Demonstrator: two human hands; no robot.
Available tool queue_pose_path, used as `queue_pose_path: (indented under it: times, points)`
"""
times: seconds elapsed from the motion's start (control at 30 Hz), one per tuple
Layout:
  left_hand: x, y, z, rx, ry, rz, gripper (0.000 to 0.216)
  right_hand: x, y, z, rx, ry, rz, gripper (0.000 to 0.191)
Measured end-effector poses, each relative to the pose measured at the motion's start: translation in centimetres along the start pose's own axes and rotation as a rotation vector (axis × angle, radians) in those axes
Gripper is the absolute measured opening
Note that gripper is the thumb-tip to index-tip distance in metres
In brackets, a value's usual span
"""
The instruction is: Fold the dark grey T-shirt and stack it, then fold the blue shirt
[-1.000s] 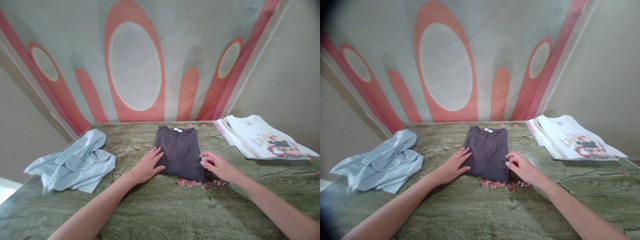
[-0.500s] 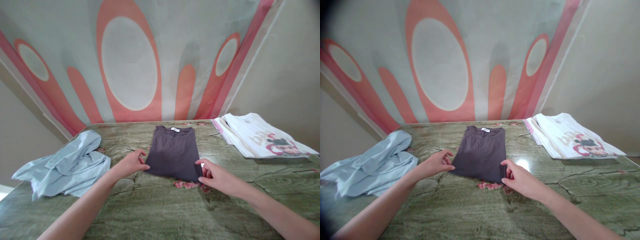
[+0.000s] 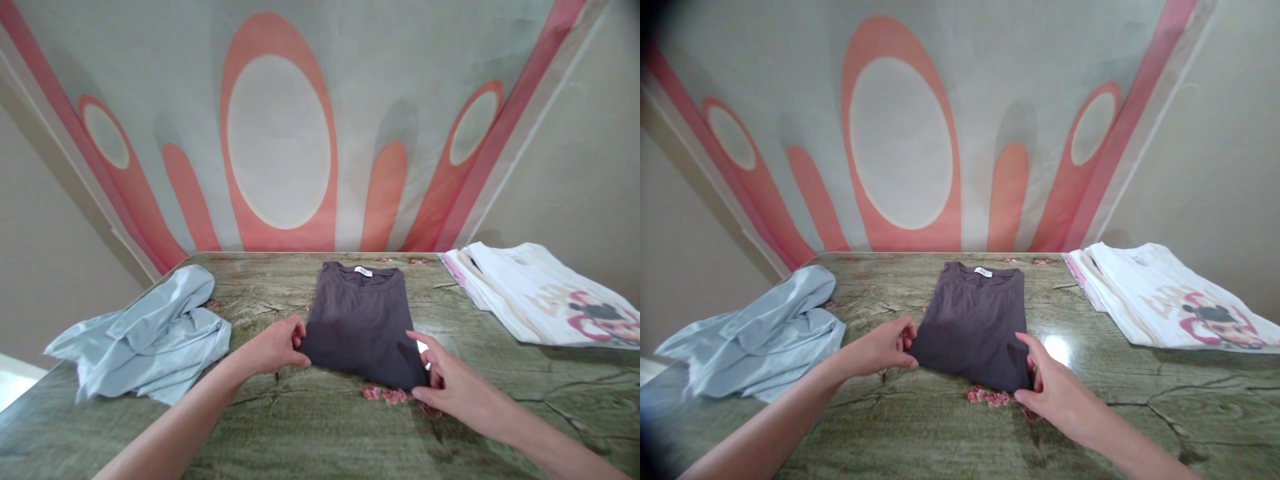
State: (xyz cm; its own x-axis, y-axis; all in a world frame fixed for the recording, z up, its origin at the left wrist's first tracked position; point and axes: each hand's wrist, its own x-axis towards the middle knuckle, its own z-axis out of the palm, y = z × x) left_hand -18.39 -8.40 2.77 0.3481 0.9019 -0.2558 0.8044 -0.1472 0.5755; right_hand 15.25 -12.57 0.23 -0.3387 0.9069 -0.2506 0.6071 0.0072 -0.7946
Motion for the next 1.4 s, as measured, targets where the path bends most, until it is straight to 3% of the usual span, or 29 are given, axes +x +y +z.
queue_pose_path:
  times: [0.13,0.33,0.5,0.63,0.73,0.83,1.1,1.17,1.27,1.33,1.4]
  points:
    - [0.0,-0.2,0.0,0.045,-0.032,0.065,0.038,-0.1,0.0,-0.3,0.038,-0.095,0.005,0.073]
    - [-0.1,-0.4,0.3,0.044,-0.054,0.065,0.034,0.1,0.6,-0.6,-0.086,-0.032,-0.018,0.058]
    - [-1.0,1.4,0.7,0.154,-0.024,0.101,0.030,0.5,0.8,-2.0,-0.136,-0.010,-0.031,0.038]
    - [-1.8,3.8,1.7,0.284,0.135,0.292,0.041,0.7,1.1,-2.6,0.004,-0.098,0.002,0.041]
    - [-1.8,4.9,3.1,0.347,0.067,0.462,0.061,0.8,1.4,-2.5,0.169,-0.167,-0.064,0.041]
    - [-1.3,4.9,4.3,0.425,-0.020,0.527,0.067,0.7,1.4,-2.6,0.216,-0.227,-0.064,0.038]
    - [-1.0,4.6,4.9,0.492,-0.024,0.537,0.066,0.0,1.1,-4.6,-0.155,-0.150,-0.037,0.024]
    - [-1.2,5.0,5.0,0.489,-0.012,0.529,0.067,0.3,1.2,-4.3,-0.296,0.006,-0.099,0.023]
    - [-1.5,5.4,5.4,0.484,-0.007,0.513,0.068,1.0,1.3,-2.4,-0.486,0.281,-0.243,0.038]
    - [-1.7,5.6,5.8,0.467,-0.010,0.502,0.070,1.4,1.3,-0.8,-0.572,0.277,-0.316,0.050]
    - [-2.0,5.8,6.2,0.431,-0.027,0.494,0.073,1.8,1.4,0.3,-0.650,0.177,-0.366,0.056]
